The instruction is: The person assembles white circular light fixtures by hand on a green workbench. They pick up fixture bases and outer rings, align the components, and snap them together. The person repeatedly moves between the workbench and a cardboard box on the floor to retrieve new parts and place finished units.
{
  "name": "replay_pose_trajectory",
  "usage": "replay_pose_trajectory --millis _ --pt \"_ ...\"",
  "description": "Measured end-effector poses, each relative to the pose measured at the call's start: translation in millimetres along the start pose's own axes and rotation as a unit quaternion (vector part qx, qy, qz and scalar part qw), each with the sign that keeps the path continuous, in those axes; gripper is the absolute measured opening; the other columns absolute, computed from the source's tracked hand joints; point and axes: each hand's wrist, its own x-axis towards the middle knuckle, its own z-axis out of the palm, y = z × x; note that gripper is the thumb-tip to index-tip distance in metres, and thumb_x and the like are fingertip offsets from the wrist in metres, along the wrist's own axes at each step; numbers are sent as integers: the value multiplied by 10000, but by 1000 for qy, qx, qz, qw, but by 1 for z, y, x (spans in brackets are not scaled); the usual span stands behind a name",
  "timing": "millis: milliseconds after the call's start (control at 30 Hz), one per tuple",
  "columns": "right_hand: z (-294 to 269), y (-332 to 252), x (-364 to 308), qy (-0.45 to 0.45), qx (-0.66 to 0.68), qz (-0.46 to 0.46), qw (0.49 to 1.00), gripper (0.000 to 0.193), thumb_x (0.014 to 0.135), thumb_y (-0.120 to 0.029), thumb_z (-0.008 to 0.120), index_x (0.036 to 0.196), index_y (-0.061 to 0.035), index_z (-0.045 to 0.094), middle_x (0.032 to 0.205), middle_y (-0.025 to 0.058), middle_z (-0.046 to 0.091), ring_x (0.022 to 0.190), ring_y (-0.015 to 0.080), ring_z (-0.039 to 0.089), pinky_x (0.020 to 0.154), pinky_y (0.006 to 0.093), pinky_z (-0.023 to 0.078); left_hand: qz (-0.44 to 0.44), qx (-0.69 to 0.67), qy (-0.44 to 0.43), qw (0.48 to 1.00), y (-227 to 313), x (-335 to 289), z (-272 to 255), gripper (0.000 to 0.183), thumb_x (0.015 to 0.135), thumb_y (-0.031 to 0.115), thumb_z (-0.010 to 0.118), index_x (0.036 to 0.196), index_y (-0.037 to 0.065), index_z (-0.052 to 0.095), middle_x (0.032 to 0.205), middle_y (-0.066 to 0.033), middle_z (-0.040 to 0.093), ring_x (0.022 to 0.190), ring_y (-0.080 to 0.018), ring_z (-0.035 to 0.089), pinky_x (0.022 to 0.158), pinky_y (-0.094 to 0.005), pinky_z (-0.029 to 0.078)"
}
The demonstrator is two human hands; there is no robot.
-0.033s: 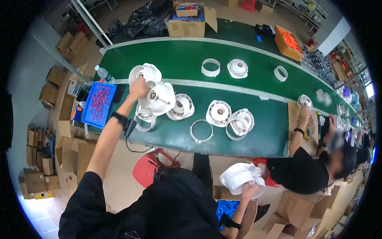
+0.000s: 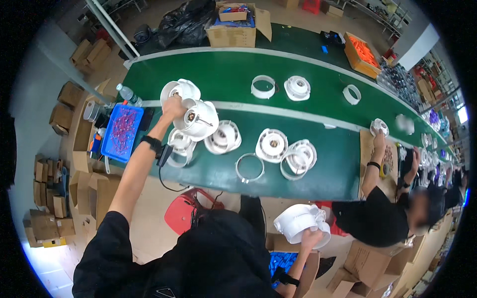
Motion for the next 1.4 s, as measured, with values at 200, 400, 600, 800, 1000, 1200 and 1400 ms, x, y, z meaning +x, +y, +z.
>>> replay_pose_trajectory --millis 200,400,600,800,1000,1200,1400 --pt "21 -65 85 -29 1 77 997 227 715 -97 650 789 118 654 699 259 655 659 359 672 625 477 488 -160 66 -49 984 6 129 64 390 734 256 698 1082 80 677 1174 -145 650 1097 -285 632 887 -393 534" --pt "51 -60 119 -69 -63 112 989 234 730 -94 632 842 108 672 712 258 660 679 375 671 655 463 496 -232 39 -82 968 12 192 104 371 756 253 677 1091 95 676 1179 -148 649 1102 -285 631 878 -399 541" --pt "78 -77 130 -119 -84 169 975 238 717 -57 600 882 95 676 766 264 667 751 374 671 710 473 485 -256 36 -34 965 3 247 120 320 794 220 642 1076 72 675 1169 -151 653 1077 -288 643 852 -398 551" --pt "101 -64 113 -89 -65 130 985 271 717 -47 546 910 88 679 781 262 673 780 357 680 707 465 487 -235 -22 -68 969 -18 303 116 343 764 232 662 1072 82 662 1126 -110 677 1047 -258 659 873 -381 533" --pt "103 -40 103 -80 -71 128 986 312 720 -118 595 919 108 674 804 251 686 787 336 692 690 431 520 -252 -105 -85 958 -38 319 64 316 773 234 615 1055 96 640 950 -89 721 931 -217 700 794 -331 546" --pt "103 -34 99 -91 -56 116 987 360 742 -171 631 996 81 677 887 209 700 829 293 691 720 404 537 -223 -143 -55 963 -63 345 82 409 798 364 552 1062 73 663 935 -122 718 948 -253 689 839 -373 516" --pt "105 -30 95 -88 -45 119 988 363 747 -178 635 1005 75 675 891 199 700 835 286 690 724 401 539 -56 -284 -141 947 -26 339 82 770 768 613 614 1117 -73 592 987 -249 661 809 -283 692 813 -403 511"
